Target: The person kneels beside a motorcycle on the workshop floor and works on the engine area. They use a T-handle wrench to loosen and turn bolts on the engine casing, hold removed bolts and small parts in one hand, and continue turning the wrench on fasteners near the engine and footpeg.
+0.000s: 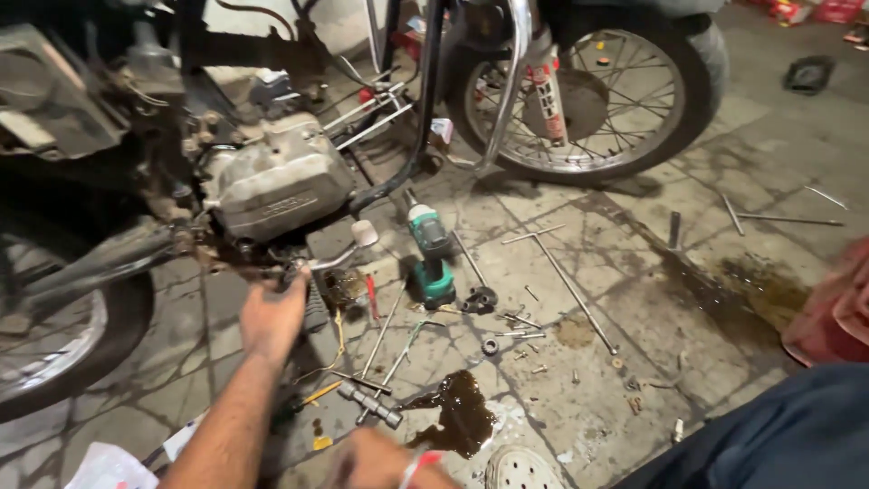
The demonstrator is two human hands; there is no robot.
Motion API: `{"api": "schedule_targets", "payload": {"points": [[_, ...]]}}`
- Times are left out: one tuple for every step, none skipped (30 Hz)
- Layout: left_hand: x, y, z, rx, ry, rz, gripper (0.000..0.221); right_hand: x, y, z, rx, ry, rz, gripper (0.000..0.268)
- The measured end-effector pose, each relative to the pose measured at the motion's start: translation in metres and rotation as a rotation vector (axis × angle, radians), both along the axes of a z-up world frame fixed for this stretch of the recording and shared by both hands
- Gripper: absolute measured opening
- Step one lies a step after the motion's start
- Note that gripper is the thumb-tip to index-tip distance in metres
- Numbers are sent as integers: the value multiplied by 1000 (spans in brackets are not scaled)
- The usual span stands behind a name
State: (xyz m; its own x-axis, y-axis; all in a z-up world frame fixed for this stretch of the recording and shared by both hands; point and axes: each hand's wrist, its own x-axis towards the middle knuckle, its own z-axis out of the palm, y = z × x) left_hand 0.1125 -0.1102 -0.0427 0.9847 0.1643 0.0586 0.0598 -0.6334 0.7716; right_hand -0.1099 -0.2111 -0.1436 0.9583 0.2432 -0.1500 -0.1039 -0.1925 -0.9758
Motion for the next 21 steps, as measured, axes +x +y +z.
{"api": "schedule_targets", "payload": {"points": [[8,3,-14,11,-35,0,78,9,-27,-21,-9,3,13,26],[14,7,-30,22,-66,4,84,20,-44,-38,-19,11,31,25],[20,1,-38,18,-54,-4,84,27,-73,-50,-22,23,23,25],[24,-2,-47,-15,-46,7,83,31,-101,-62,-45,81,-98,23],[28,-5,-56,-48,-38,19,82,36,-128,-75,-69,139,-218,21],[25,-12,-57,-47,-24,13,82,38,-158,-68,-70,152,-225,21],[22,-18,-58,-116,-51,17,80,40,-189,-60,-392,207,-268,28],[20,-22,-58,-183,-80,25,79,44,-217,-53,-714,257,-301,36],[26,-23,-66,-179,-69,21,79,46,-246,-58,-712,270,-300,36],[31,-24,-74,-126,-60,34,77,50,-276,-63,-942,262,-277,38],[36,-24,-82,-72,-51,47,75,54,-306,-68,-1172,249,-247,40],[37,-26,-85,-67,-42,57,75,54,-326,-73,-1170,253,-232,40],[38,-27,-88,4,-140,3,73,54,-347,-77,-1198,150,-200,36],[39,-25,-91,78,-236,-48,71,56,-366,-83,-1220,43,-164,41],[31,-27,-81,86,-225,-35,71,57,-364,-76,-1214,44,-145,41],[24,-30,-70,1,-160,-55,65,57,-361,-70,-1146,-21,-165,46],[16,-35,-58,-85,-95,-74,59,57,-359,-63,-1078,-84,-184,52],[12,-34,-50,-79,-90,-69,59,60,-355,-64,-1072,-83,-176,52],[7,-34,-42,-122,-65,-78,59,62,-350,-65,-1066,-46,-221,51],[2,-37,-33,-169,-39,-91,58,63,-348,-64,-1064,-7,-270,51],[3,-38,-36,-166,-33,-89,58,66,-347,-65,-1062,-2,-266,51]]}}
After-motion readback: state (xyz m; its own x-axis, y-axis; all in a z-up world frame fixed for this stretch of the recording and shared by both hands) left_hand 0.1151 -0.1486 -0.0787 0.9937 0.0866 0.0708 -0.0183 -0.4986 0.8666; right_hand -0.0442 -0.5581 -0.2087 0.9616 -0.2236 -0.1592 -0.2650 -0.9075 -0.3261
